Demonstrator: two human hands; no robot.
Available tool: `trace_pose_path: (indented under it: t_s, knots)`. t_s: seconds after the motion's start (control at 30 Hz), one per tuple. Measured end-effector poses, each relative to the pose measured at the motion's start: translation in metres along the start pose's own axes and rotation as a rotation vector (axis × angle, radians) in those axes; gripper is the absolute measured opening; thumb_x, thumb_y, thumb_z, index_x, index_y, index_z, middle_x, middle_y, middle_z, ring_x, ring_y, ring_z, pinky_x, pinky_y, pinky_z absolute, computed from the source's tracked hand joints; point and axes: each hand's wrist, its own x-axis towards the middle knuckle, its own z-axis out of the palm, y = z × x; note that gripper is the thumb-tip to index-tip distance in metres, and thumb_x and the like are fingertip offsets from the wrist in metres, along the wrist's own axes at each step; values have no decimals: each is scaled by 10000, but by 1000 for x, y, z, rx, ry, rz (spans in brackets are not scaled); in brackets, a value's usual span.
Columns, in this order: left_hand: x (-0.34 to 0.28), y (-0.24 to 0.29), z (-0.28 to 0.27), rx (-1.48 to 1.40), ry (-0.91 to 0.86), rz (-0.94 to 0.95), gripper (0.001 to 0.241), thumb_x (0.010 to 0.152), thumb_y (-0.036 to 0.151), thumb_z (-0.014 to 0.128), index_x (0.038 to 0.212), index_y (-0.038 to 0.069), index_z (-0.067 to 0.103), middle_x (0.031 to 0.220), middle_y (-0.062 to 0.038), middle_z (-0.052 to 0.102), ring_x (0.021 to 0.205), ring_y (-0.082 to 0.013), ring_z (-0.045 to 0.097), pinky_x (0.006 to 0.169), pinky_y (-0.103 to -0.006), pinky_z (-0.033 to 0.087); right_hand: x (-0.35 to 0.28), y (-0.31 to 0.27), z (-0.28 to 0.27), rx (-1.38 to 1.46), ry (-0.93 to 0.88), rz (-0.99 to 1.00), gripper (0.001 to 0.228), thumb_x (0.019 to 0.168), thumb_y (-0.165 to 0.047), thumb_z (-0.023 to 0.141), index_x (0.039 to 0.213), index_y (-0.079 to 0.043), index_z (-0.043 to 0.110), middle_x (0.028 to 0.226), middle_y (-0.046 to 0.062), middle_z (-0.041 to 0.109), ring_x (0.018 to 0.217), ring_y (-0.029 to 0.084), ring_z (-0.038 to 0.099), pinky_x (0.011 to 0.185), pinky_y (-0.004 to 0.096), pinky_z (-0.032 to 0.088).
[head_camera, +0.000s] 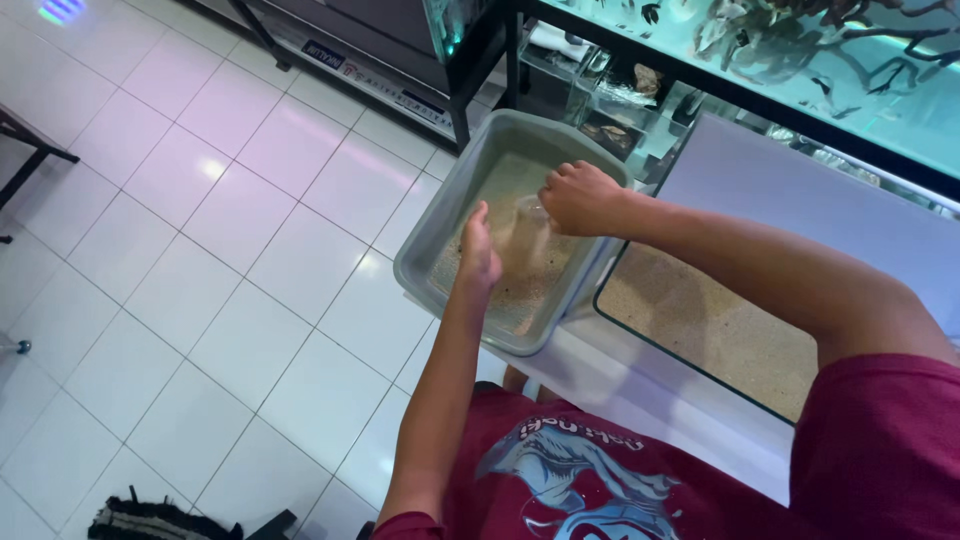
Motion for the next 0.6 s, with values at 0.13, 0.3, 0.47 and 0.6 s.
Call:
trace_pose_path:
  t_s: [0.13,0.3,0.47,0.6]
  knots:
    - [7,-9,-9,-32,36,33,750,1066,421,476,1670,168,111,1739,-139,-32,1591,-357,-45,1279,-545,-50,-6,-3,-11,-79,157,-47,444,731,-435,791,1062,-150,711,1001,51,675,977,240,679,835,368,538]
    - [11,-12,3,-77,8,64,730,1048,467,523,1658,242,192,1748,-83,-30,1590,-353,-83,1257,-594,-77,-24,0,-33,-26,360,-79,367,737,-292,814,1024,-131,651,1022,62,608,1013,249,572,857,338,470]
    - [-15,10,35,-80,-106,73,598,1053,487,497,1575,237,347,1560,-174,290,1390,-459,293,1090,-606,276,-60,3,-77,172,377,41,467,789,-371,784,1161,-128,642,1080,77,595,1031,263,582,896,358,490]
    - [-61,37,81,-48,-273,184,449,1098,424,406,1445,154,494,1359,-185,557,1145,-356,585,894,-444,510,-95,12,-89,434,459,151,436,877,-272,685,1241,-52,585,1066,142,581,990,346,627,873,420,536]
